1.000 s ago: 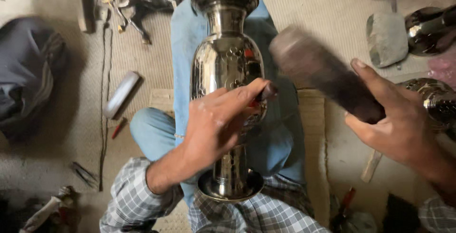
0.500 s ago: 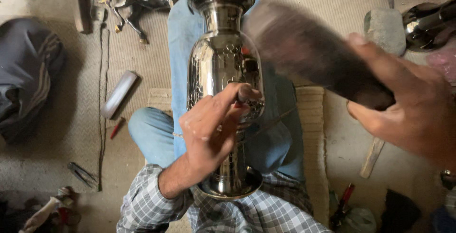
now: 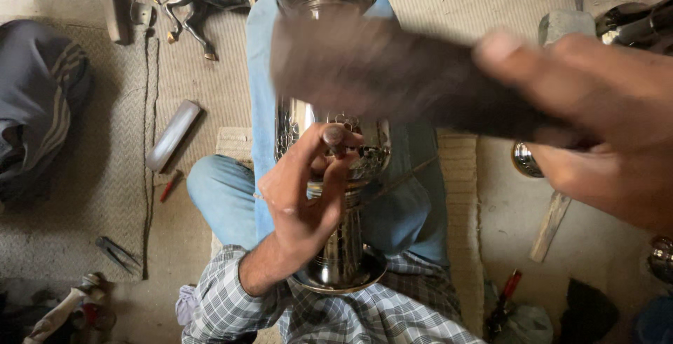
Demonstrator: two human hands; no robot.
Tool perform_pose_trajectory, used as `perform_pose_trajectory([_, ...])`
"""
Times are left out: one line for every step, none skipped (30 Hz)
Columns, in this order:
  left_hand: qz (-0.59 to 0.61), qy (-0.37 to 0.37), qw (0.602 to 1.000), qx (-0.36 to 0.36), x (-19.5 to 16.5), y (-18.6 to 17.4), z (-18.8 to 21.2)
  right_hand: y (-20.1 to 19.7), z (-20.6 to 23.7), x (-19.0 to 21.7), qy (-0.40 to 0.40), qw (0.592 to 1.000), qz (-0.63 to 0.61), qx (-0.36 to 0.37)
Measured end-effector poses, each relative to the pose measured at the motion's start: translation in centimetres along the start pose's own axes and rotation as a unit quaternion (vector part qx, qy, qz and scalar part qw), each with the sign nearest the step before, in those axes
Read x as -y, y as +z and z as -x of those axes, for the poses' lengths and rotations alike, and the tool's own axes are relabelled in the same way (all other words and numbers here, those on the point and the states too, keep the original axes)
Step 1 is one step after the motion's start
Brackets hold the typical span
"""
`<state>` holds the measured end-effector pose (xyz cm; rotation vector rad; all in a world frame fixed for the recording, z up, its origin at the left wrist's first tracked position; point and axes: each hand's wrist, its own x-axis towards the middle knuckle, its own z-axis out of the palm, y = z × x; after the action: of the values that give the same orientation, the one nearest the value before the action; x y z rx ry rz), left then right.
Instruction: The person sits on the floor holding a chisel against the surface of a brass vase and repeatedly strikes the chisel with a mallet to engrave a decorative pattern, repositioning the chisel tip on different spots of the vase body as the pattern develops.
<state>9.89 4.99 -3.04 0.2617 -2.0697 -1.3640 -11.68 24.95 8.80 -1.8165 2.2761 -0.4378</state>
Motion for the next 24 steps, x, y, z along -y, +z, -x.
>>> perform_pose_trajectory([-0.015, 0.015, 1.0, -0.006, 0.2, 0.1, 0.1, 0.0, 0.0, 0.1, -0.015, 0.997, 0.07, 0.035])
perform_pose_trajectory([-0.031, 0.031, 0.999, -0.012, 0.5, 0.2, 0.2, 0.1, 0.0, 0.2, -0.028, 0.987, 0.14, 0.069])
perform_pose_trajectory([-0.046, 0.047, 0.998, -0.018, 0.7, 0.3, 0.3, 0.1, 0.0, 0.2, -0.026, 0.984, 0.157, 0.083])
perform_pose_trajectory([-0.038, 0.048, 0.998, -0.031, 0.9, 0.4, 0.5, 0.2, 0.1, 0.2, -0.024, 0.98, 0.174, 0.096])
perform_pose_trajectory([-0.03, 0.048, 0.997, -0.046, 1.0, 0.5, 0.8, 0.1, 0.2, 0.1, -0.008, 0.986, 0.137, 0.091])
perform_pose_trajectory([-0.022, 0.047, 0.997, -0.061, 1.0, 0.7, 1.1, 0.1, 0.3, 0.2, -0.009, 0.993, 0.104, 0.063])
perform_pose_trajectory([0.004, 0.053, 0.996, -0.071, 1.2, 0.9, 1.2, -0.1, 0.4, 0.1, -0.011, 0.997, 0.07, 0.036])
perform_pose_trajectory([0.03, 0.063, 0.994, -0.081, 1.4, 1.1, 1.2, -0.2, 0.5, 0.2, -0.027, 0.999, 0.042, -0.017])
perform_pose_trajectory([0.056, 0.071, 0.992, -0.09, 1.5, 1.3, 1.3, -0.5, 0.4, 0.2, -0.033, 0.998, 0.03, -0.039])
perform_pose_trajectory([0.05, 0.073, 0.993, -0.084, 1.6, 1.3, 1.5, -0.6, 0.5, 0.4, -0.039, 0.997, 0.018, -0.061])
perform_pose_trajectory([0.043, 0.075, 0.993, -0.079, 1.8, 1.4, 1.6, -0.9, 0.4, 0.4, -0.038, 0.998, 0.02, -0.053])
perform_pose_trajectory([0.035, 0.079, 0.993, -0.075, 1.9, 1.3, 1.8, -0.9, 0.3, 0.6, -0.037, 0.998, 0.012, -0.054])
perform_pose_trajectory([0.032, 0.084, 0.993, -0.082, 2.2, 1.3, 2.0, -0.9, 0.2, 0.8, -0.035, 0.998, 0.004, -0.054])
perform_pose_trajectory([0.03, 0.089, 0.992, -0.087, 2.7, 1.4, 2.3, -0.7, 0.0, 1.0, -0.03, 0.997, -0.016, -0.063])
perform_pose_trajectory([0.028, 0.095, 0.991, -0.093, 3.2, 1.4, 2.7, -0.6, 0.1, 1.2, -0.033, 0.998, 0.026, -0.036])
perform_pose_trajectory([0.0, 0.1, 0.99, -0.098, 3.9, 1.4, 3.1, -0.4, 0.0, 1.3, -0.039, 0.997, 0.068, -0.009])
perform_pose_trajectory([-0.029, 0.104, 0.989, -0.104, 4.6, 1.4, 3.7, -0.4, 0.1, 1.4, -0.05, 0.983, 0.171, 0.055])
perform_pose_trajectory([-0.058, 0.11, 0.986, -0.11, 5.5, 1.3, 4.3, -0.4, 0.2, 1.4, -0.064, 0.975, 0.2, 0.075])
perform_pose_trajectory([-0.012, 0.125, 0.987, -0.098, 6.5, 1.5, 4.9, -0.3, 0.4, 1.4, -0.078, 0.966, 0.228, 0.094])
perform_pose_trajectory([0.036, 0.139, 0.986, -0.086, 7.4, 1.6, 5.6, -0.3, 0.4, 1.2, -0.097, 0.975, 0.185, 0.071])
perform_pose_trajectory([0.084, 0.151, 0.982, -0.074, 8.3, 1.8, 6.4, -0.5, 0.7, 1.1, -0.099, 0.982, 0.147, 0.059])
perform_pose_trajectory([0.131, 0.162, 0.976, -0.061, 9.0, 1.9, 7.3, -0.7, 0.8, 0.9, -0.101, 0.988, 0.11, 0.048])
perform_pose_trajectory([0.178, 0.174, 0.967, -0.049, 9.6, 1.7, 8.2, -1.0, 1.0, 0.7, -0.09, 0.992, 0.08, 0.045])
perform_pose_trajectory([0.225, 0.187, 0.956, -0.036, 10.2, 1.7, 8.9, -1.2, 1.1, 0.7, -0.075, 0.995, 0.038, 0.048])
